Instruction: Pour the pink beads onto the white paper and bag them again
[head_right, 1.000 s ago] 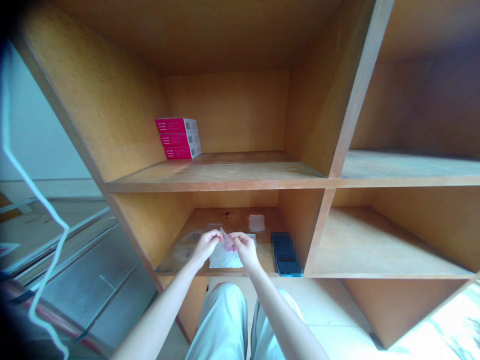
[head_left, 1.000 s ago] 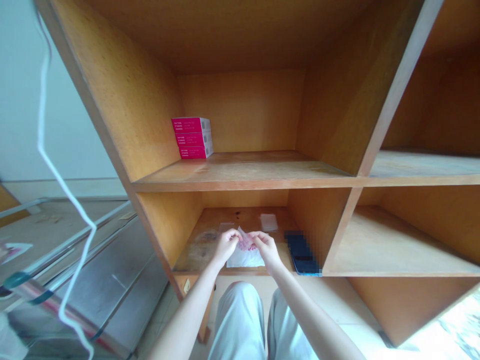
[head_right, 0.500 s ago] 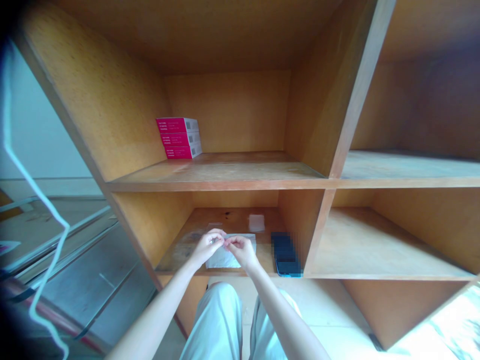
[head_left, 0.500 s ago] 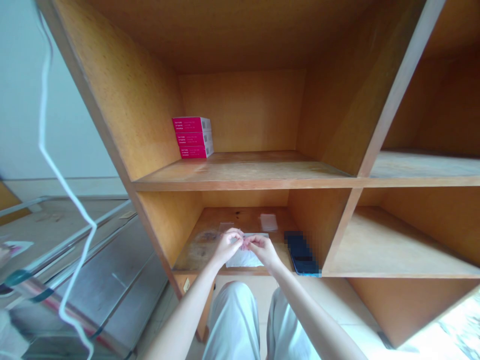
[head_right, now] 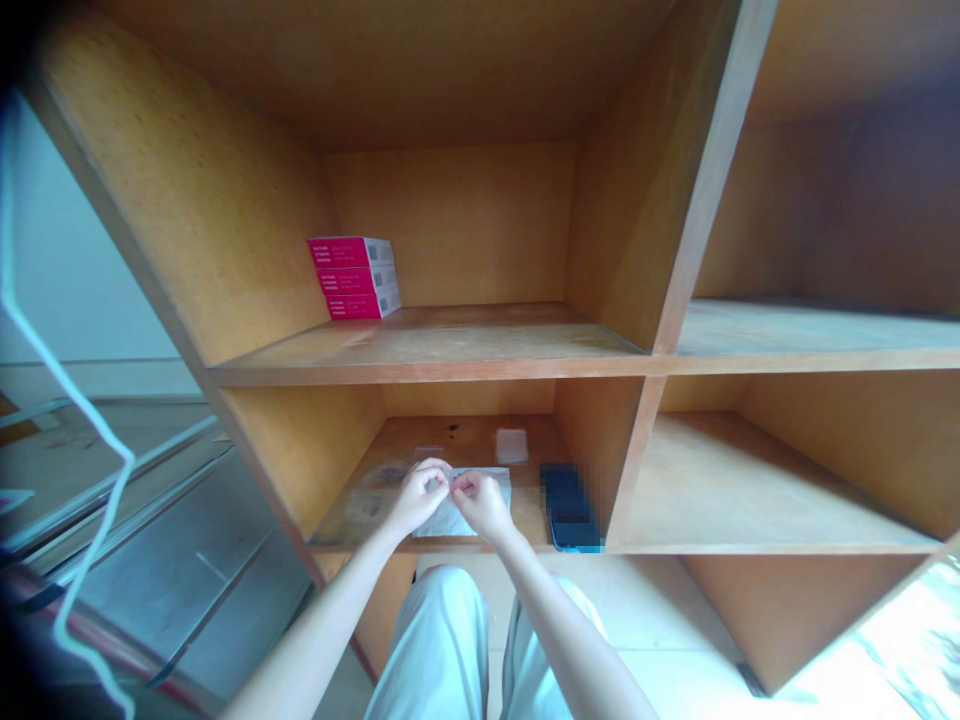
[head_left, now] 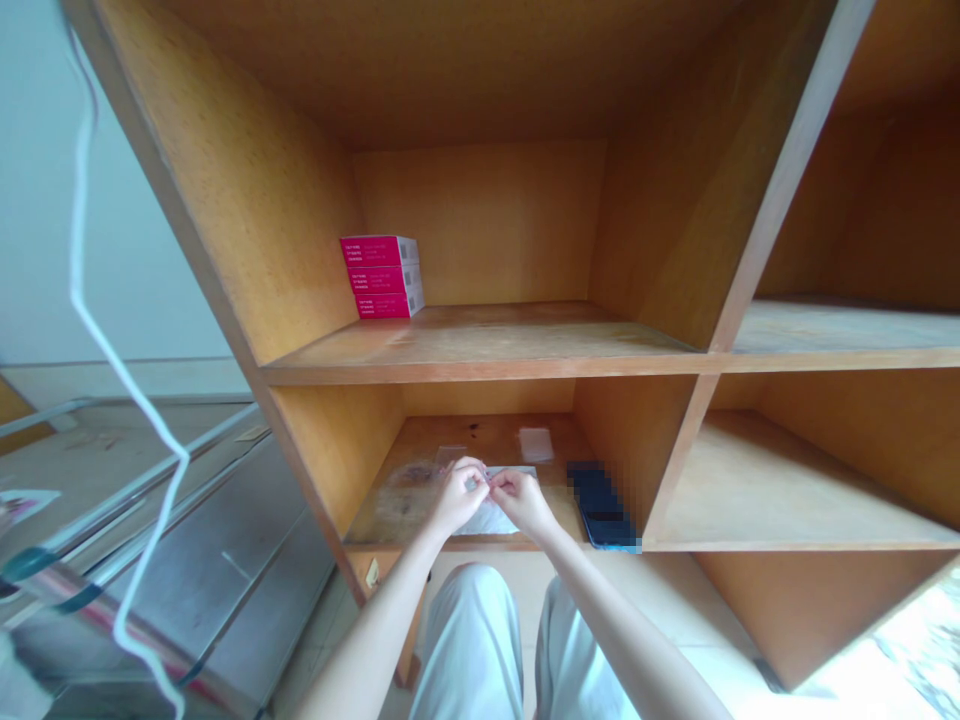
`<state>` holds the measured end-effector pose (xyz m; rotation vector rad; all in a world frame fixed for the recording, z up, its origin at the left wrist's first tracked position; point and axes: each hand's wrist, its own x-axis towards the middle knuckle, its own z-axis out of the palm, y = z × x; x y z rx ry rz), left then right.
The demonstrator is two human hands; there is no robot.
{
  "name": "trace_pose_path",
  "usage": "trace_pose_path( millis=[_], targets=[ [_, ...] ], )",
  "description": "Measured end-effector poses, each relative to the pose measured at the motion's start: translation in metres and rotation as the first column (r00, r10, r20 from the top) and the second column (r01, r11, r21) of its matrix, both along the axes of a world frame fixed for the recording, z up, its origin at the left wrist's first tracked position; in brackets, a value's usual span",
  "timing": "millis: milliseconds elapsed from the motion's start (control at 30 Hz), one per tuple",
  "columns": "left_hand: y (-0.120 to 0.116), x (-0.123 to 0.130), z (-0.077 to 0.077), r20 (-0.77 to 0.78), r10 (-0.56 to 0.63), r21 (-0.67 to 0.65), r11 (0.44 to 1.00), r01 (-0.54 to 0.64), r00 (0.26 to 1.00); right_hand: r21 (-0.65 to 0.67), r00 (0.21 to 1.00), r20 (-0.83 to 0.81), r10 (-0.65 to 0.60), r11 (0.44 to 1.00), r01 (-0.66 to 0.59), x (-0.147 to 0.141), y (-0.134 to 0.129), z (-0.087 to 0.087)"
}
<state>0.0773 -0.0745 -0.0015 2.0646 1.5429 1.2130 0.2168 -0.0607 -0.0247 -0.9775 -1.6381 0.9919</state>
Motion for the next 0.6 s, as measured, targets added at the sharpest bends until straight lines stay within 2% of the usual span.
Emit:
trace_pose_path(
  millis=[167, 333, 500, 600],
  targets=[
    [0.0003, -0.0017, -0.0032, -0.006, -0.033, 0.029, 0.999, 0.034, 0.999, 0.061, 0.999, 0.050, -0.019, 0.998, 0.016, -0.0023, 0.0002, 0.0019],
    [0.0019, -0.0033, -0.0070, -0.082, 0.032, 0.056, 0.998, -0.028, 0.996, 0.136, 0.984, 0.144, -0.102, 0.987, 0.082, -0.0054, 0.0012, 0.0018],
    [0.0009, -0.0019, -0.0063, -0.084, 0.066, 0.042, 0.997, -0.063, 0.994, 0.202, 0.941, 0.226, -0.250, 0.957, 0.206, -0.0056, 0.0070, -0.0020],
    [0.0000, -0.0016, -0.0050, -0.082, 0.061, 0.038, 0.998, -0.058, 0.995, 0.246, 0.926, 0.262, -0.270, 0.947, 0.207, -0.0046, 0.0094, -0.0048]
  ],
)
